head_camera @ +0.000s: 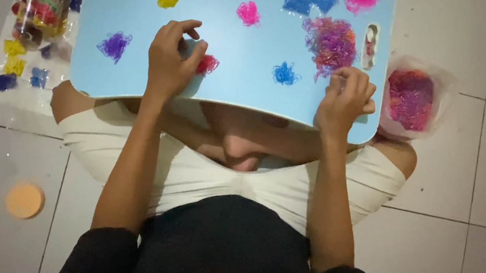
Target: Sorting small, colorful rubber bands into distinct piles by color on a light blue lap table.
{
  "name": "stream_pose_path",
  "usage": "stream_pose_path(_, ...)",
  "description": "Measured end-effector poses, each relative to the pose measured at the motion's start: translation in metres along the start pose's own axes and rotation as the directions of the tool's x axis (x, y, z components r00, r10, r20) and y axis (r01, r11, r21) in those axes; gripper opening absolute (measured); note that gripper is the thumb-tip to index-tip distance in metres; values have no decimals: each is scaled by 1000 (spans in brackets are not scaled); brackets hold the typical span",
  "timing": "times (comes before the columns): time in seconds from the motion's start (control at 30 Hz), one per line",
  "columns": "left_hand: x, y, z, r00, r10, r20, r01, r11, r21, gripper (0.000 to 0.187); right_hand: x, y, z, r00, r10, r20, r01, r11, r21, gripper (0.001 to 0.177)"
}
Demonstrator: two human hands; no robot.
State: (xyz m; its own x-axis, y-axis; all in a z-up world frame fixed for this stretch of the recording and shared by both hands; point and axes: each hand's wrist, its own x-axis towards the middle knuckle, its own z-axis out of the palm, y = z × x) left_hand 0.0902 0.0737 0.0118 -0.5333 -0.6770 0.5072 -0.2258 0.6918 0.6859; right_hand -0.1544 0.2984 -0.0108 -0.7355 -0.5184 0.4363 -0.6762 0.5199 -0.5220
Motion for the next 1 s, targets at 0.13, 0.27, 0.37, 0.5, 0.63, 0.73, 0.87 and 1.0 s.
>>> stream_pose_path(0.13, 0, 0, 0, 999, -43, 24, 43, 999, 14, 24, -3, 10, 4, 996, -55, -76, 67, 985, 160, 8)
stream_pose_path(0.27, 2, 4, -1, 996, -63, 59, 61, 998, 29, 24, -2, -4, -3, 996, -40, -85, 54, 984, 170, 11)
stream_pose_path(0.37, 2, 2, -2, 997, -20, 70, 21, 1000, -11, 22, -2, -5, 4, 984, -103, -146, 117, 989, 94, 12)
stream_pose_path(0.5, 5, 0, -3, 996, 17, 89, -14, 999, -35, 19, -1, -42, 21, 863, -419, -282, 422, 905, -53, 17)
stream_pose_path(0.63, 4, -5, -3, 996, -22, 83, 29, 995, -90, 16, -15, -96, 58, 846, -502, -179, 529, 833, 163, 22)
stream_pose_path(0.73, 4, -8, -6, 996, 19, 88, -10, 994, -107, 19, -21, -113, 89, 827, -555, -90, 562, 806, 187, 22)
stream_pose_path(0.87, 5, -16, -4, 968, 168, 186, -165, 986, -34, 33, -12, -128, 78, 813, -575, -95, 580, 781, 231, 15)
stream_pose_path(1.0, 2, -18, 8, 932, 274, 237, -304, 947, 100, 48, -13, -117, 64, 909, -414, -40, 395, 829, 396, 15)
